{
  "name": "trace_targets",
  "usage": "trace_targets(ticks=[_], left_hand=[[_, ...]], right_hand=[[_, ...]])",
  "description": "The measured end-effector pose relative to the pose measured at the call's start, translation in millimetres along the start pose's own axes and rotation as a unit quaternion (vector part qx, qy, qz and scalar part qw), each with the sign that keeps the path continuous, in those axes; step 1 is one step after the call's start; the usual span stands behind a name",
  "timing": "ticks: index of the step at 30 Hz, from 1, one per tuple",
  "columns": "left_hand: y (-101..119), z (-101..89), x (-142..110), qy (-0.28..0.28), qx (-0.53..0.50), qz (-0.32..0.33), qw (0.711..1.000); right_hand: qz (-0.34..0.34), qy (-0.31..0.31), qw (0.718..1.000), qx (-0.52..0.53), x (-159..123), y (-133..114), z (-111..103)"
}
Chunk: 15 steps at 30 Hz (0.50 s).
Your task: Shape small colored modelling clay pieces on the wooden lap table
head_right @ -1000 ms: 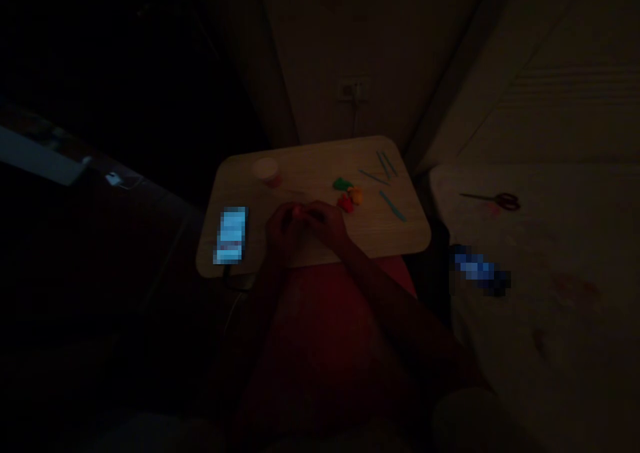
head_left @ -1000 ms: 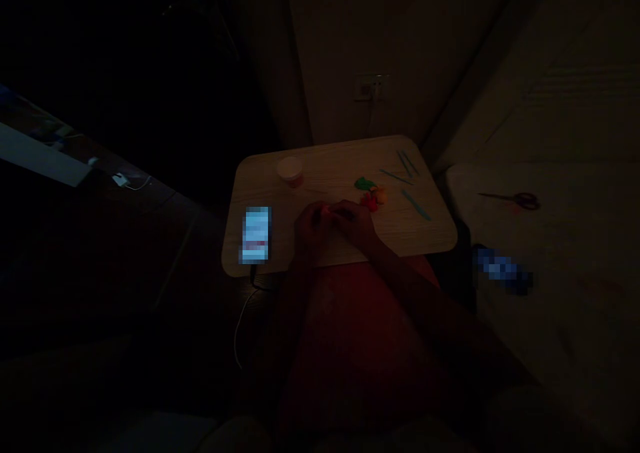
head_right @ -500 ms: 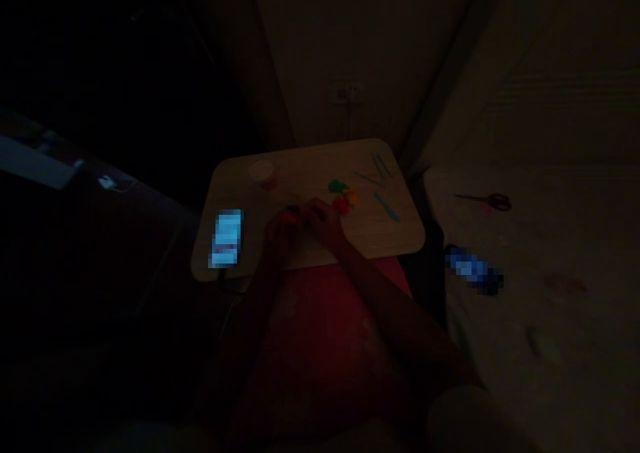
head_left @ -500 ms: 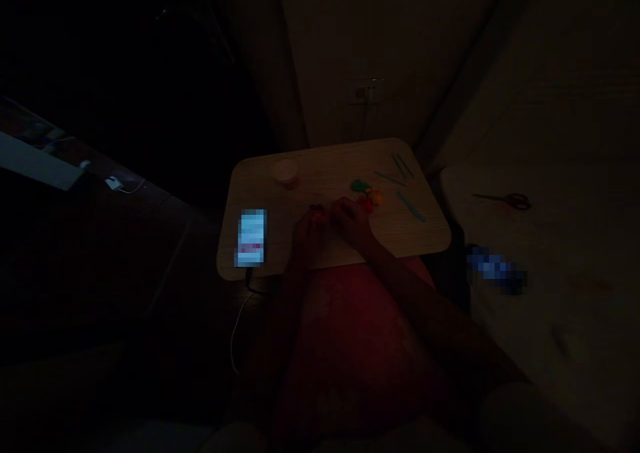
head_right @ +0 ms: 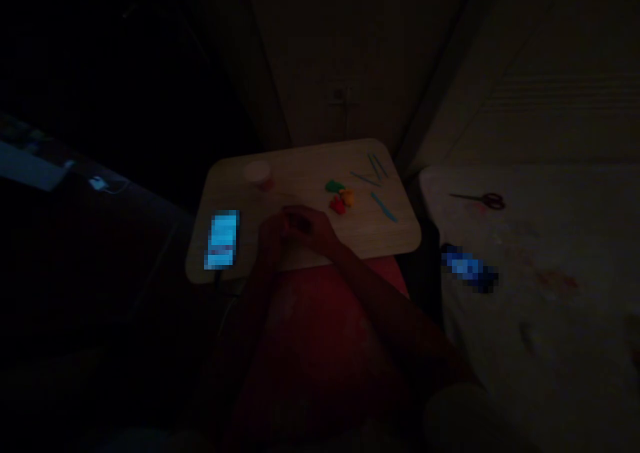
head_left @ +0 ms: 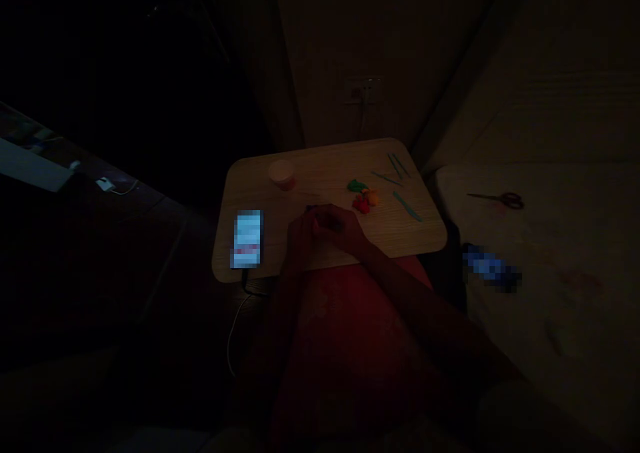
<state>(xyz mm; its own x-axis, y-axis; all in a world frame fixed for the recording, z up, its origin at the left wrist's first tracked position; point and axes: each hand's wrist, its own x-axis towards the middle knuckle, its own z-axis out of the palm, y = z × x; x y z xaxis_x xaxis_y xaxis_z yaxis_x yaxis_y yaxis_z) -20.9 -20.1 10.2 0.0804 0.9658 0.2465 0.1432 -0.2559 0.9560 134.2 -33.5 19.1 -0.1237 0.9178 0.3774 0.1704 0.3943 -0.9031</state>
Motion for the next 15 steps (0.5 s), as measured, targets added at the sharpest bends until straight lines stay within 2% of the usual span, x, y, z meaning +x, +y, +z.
trace_targets(ticks=[3,8,11,15], left_hand=[[-0.8,2.0,0.0,0.000,-0.042,-0.009,0.999],[-4.8,1.5,1.0,-0.033,-0.084,-0.054,0.994],[-3.5,-0.1,0.8,-0.042,-0.082,-0.046,0.995],[-0.4,-0.7,-0.6,-0.058,-0.079,-0.028,0.995]], right_hand=[[0.017,0.015,0.999,0.025,1.1,1.4,1.7],[0.077,0.029,0.991,0.107,4.2,11.1,2.5],[0.106,0.018,0.985,0.135,6.0,15.8,1.0],[0.104,0.017,0.982,0.157,6.8,17.7,-1.3]])
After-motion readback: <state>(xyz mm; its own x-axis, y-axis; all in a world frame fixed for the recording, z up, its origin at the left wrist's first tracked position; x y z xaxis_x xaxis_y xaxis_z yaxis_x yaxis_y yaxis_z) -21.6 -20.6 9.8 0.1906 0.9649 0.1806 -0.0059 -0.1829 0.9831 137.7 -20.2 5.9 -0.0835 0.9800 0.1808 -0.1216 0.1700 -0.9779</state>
